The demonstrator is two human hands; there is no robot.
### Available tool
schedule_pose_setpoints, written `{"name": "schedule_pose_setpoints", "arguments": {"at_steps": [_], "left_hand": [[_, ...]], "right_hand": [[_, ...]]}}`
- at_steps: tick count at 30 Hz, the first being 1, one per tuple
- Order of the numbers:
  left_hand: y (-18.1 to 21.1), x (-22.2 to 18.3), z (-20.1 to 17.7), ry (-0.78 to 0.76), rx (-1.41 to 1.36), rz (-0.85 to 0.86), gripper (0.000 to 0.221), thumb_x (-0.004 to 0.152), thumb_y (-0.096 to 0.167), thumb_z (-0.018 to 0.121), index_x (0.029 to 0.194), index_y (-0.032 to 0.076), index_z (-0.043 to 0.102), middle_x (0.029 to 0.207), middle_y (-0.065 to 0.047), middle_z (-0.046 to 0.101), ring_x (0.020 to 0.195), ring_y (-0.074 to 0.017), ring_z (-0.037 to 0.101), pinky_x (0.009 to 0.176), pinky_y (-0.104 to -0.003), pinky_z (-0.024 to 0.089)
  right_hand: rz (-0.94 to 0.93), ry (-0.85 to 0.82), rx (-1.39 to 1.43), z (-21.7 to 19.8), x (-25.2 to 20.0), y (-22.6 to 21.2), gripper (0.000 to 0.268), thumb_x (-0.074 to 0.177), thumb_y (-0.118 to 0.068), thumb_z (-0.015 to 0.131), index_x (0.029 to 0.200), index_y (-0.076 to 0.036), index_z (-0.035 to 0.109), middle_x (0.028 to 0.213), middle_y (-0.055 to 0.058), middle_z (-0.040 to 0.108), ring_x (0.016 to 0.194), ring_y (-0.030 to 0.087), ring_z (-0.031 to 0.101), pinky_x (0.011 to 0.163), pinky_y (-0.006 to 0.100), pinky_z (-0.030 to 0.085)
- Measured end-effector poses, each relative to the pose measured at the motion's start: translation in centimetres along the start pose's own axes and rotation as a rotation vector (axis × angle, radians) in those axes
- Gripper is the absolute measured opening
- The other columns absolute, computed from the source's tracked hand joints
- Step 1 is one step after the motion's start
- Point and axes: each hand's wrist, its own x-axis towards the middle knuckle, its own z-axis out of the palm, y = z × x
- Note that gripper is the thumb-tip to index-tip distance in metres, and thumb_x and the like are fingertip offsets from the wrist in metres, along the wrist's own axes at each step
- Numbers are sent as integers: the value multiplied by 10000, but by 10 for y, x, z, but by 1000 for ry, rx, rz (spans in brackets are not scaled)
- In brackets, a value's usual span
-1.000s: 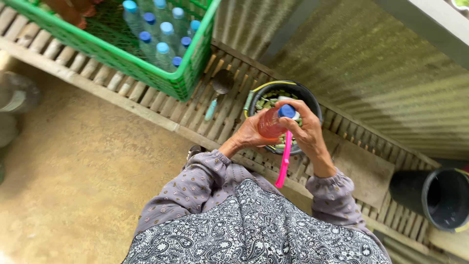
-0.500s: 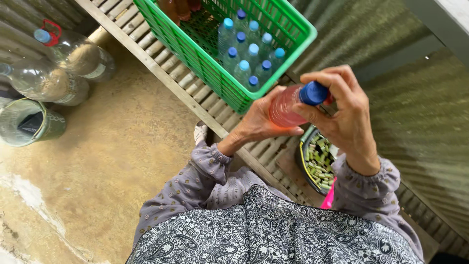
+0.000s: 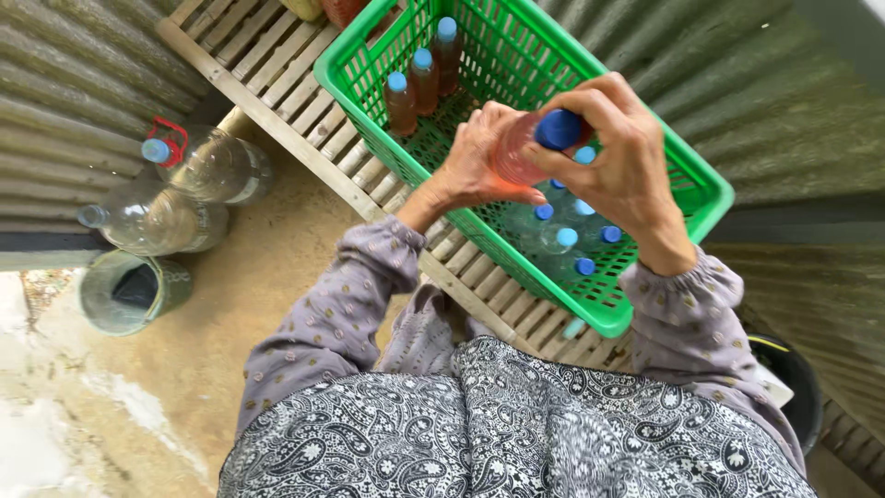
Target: The person uses a funnel and a scoop to transfer chopped green vegetables from a bucket into plastic bottles. They then screw on caps and place the filled bottles into a green crate.
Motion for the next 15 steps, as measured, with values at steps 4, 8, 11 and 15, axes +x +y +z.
{"name": "schedule_pose_setpoints", "arguments": {"at_steps": [4, 8, 11, 15], "left_hand": [[-80, 18, -35, -115, -88, 78, 1061, 568, 447, 1005, 1417, 86, 480, 1331, -116, 549, 1253, -372, 530, 1055, -472, 448], [-133, 30, -61, -325, -103, -95, 898, 620, 409, 982, 1330, 123, 513, 1230, -103, 636, 1161, -314, 656, 992, -408, 541], [-155, 36, -71, -388, 79, -116, 836, 654, 308, 978, 1318, 128, 505, 1226, -143, 644, 1130, -353, 647, 936, -430, 534], [-181, 33, -84, -509, 304, -250, 909, 627, 156, 893, 1414, 144, 439, 1265, -153, 641, 1149, -381, 626, 897, -471, 521]], "right_hand": [[46, 37, -61, 79, 32, 52, 317, 906, -159, 897, 1121, -30, 703, 1059, 91, 623, 900, 219, 682, 774, 334, 588], [154, 26, 6, 156, 43, 95, 336, 870, -227, 885, 1086, -46, 701, 1040, 104, 624, 876, 233, 701, 749, 345, 601], [191, 22, -14, 213, 43, 122, 346, 847, -234, 855, 1097, -58, 693, 1069, 113, 638, 892, 286, 706, 758, 387, 600], [165, 11, -24, 279, 45, 151, 435, 809, -218, 815, 1181, -67, 650, 1165, 125, 634, 958, 354, 697, 776, 433, 590]]}}
